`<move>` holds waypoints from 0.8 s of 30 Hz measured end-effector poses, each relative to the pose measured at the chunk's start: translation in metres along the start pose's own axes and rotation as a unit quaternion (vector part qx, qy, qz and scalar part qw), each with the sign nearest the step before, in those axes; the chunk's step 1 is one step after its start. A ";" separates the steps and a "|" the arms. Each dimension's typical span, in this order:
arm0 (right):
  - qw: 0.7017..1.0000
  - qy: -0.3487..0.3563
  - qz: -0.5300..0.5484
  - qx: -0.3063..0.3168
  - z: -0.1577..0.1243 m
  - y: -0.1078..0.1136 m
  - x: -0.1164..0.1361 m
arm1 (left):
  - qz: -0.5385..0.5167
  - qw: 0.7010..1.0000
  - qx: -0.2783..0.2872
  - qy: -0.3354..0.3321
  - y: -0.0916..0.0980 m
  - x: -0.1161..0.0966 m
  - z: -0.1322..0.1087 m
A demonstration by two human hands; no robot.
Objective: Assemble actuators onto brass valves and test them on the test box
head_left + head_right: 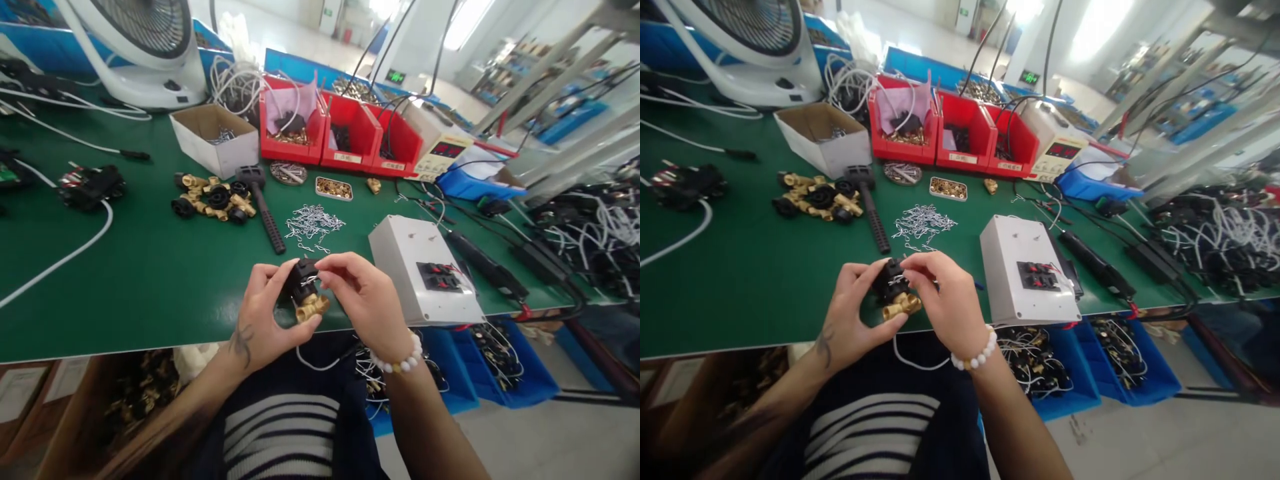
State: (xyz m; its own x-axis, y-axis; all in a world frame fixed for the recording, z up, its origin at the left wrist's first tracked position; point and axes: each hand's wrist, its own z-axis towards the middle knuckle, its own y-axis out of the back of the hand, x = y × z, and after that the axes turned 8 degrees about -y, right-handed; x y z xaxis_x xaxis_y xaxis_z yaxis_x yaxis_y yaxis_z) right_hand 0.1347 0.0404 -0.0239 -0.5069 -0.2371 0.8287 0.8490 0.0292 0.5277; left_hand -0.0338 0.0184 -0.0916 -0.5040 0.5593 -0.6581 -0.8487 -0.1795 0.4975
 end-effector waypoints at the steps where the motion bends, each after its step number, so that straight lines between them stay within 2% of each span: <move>1: 1.000 0.011 -0.018 -0.002 0.000 -0.001 0.001 | -0.003 1.000 0.000 0.001 0.000 0.000 0.000; 6: 0.995 0.052 -0.088 0.008 0.000 -0.001 0.007 | -0.016 1.000 -0.004 0.000 -0.002 0.001 0.000; 17: 0.984 0.113 -0.137 0.027 0.000 0.001 0.006 | -0.011 1.000 0.010 -0.014 0.000 -0.001 0.001; 24: 0.987 0.096 -0.126 0.025 0.000 0.000 0.008 | -0.015 1.000 0.011 -0.006 -0.001 0.000 0.001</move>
State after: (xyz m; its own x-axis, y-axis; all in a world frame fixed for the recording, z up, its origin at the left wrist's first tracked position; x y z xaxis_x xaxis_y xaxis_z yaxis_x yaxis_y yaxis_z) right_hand 0.1307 0.0383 -0.0174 -0.6589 -0.4227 0.6222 0.6890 -0.0074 0.7247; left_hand -0.0325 0.0191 -0.0920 -0.4758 0.5746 -0.6659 -0.8598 -0.1442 0.4898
